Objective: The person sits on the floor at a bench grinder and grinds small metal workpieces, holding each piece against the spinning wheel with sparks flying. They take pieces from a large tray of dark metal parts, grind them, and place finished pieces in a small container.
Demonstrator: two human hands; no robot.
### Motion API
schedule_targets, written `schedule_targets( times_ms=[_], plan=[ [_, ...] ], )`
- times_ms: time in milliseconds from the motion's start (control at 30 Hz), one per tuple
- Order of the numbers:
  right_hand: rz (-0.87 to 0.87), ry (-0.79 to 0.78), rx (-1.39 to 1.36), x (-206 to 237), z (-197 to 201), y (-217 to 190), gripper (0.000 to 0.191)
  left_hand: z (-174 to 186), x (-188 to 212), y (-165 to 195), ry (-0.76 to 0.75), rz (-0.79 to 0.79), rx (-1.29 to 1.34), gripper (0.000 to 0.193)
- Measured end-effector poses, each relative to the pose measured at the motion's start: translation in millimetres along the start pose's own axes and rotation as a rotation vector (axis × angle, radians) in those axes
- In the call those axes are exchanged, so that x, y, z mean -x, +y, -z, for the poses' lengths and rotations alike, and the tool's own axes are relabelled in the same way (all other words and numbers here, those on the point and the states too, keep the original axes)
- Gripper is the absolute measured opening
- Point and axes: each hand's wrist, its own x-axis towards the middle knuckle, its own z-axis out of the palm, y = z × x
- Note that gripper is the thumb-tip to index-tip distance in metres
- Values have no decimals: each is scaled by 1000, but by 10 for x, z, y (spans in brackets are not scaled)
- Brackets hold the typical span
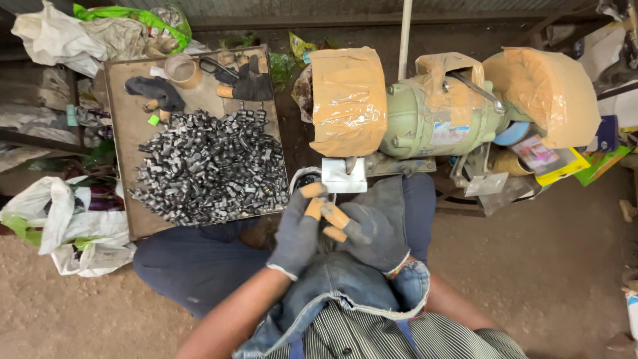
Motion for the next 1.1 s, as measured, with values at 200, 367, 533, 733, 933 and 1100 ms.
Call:
schedule_targets(
  times_ms=[200,367,533,733,933,1100],
  plan=[
    [-259,168,55,64,-35,314,35,-81,-197,484,-55,-163,-350,38],
    [-406,154,222,87,-106,476,32,-2,-529,571,-104,-618,-808,42],
    [-424,226,166,-37,-142,570,25,14,-813,523,-213,-726,-870,33],
    [-397,153,78,-142,-130,762,28,63,-1023,529,-445,-676,-829,26],
    [-301,139,28,-136,-133,897,31,96,-1067,459,-493,-728,-895,24],
    [-323,117,12,-200,-144,912,33,129,-1057,419,-475,-749,-900,25]
  ],
)
